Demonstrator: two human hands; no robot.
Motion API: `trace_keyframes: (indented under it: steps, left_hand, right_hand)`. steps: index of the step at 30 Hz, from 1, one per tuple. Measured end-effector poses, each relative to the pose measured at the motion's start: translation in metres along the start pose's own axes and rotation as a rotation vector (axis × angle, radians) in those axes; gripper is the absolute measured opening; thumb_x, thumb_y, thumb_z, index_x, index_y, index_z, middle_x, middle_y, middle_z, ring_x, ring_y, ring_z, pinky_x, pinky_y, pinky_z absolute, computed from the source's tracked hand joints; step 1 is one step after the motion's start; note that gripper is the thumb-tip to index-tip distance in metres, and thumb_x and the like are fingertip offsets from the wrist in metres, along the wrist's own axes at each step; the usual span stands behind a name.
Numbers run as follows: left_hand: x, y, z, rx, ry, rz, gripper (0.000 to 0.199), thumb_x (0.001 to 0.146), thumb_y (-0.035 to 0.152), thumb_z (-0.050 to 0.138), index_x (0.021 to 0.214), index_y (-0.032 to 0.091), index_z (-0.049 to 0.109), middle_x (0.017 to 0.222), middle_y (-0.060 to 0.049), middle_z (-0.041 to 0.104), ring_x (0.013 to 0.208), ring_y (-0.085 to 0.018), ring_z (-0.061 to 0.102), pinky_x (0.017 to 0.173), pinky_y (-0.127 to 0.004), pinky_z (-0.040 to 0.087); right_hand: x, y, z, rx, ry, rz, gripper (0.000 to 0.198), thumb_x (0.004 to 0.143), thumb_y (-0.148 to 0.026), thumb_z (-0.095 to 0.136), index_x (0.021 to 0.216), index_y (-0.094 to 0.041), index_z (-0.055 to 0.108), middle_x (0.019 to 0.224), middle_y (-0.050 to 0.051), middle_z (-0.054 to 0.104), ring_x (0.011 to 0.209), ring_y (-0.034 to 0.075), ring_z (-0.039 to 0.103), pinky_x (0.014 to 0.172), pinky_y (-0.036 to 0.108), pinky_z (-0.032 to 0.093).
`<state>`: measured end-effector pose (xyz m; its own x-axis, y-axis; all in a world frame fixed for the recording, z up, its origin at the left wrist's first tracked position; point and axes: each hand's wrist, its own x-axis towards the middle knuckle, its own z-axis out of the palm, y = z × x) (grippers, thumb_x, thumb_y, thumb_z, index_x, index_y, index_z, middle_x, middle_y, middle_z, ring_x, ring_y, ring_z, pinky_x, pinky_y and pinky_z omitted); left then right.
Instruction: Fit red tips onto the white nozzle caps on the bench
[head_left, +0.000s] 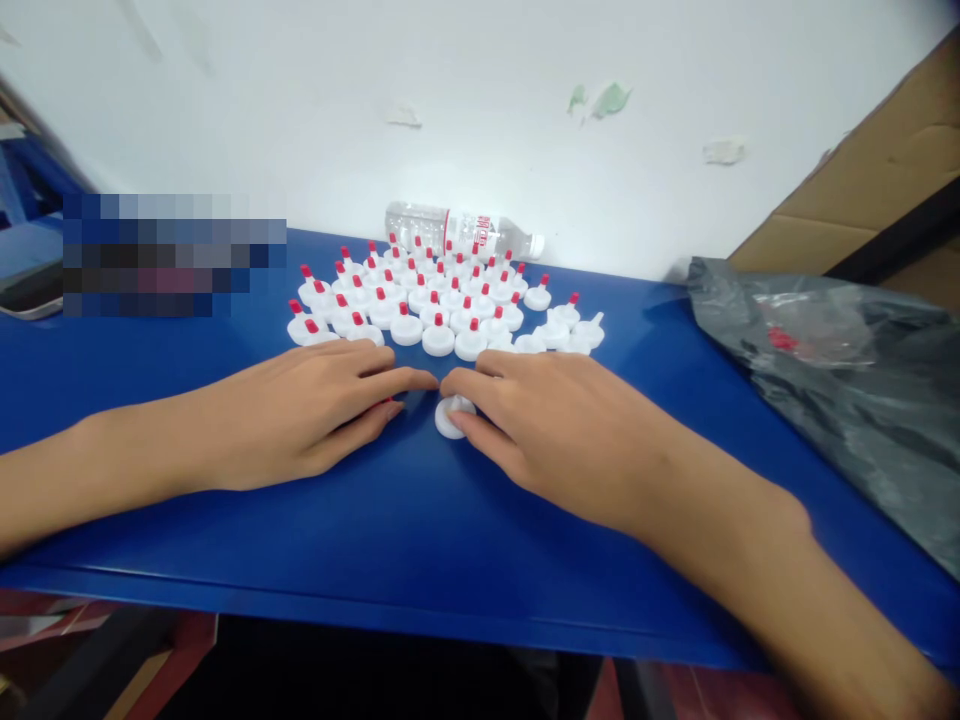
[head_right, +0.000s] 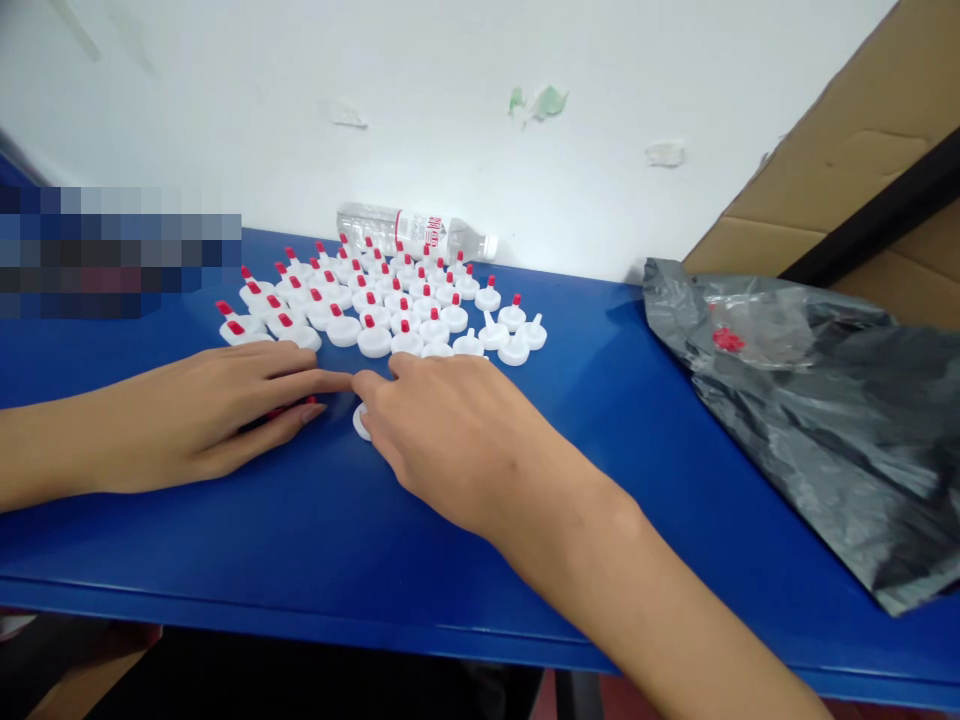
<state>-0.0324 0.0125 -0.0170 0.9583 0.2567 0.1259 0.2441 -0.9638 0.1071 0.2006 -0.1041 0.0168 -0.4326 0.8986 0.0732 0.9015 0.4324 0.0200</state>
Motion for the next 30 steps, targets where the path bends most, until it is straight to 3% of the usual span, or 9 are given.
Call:
trace_keyframes:
  steps: [30]
  left_hand:
    - [0.0004,0.0010,-0.0015,0.010,-0.010,-0.005,0.039,0.109,0.030,0.039,0.142,0.025,0.058,0.105,-0.008,0.066,0.092,-0.022,0.064,0.082,-0.033,0.049]
  right_hand:
    - [-0.0031,0.0005,-0.0016,0.011,0.002,0.003,0.027,0.109,-0.029,0.043,0.116,-0.021,0.067,0.095,0.003,0.070,0.067,0.015,0.056,0.058,0.033,0.022]
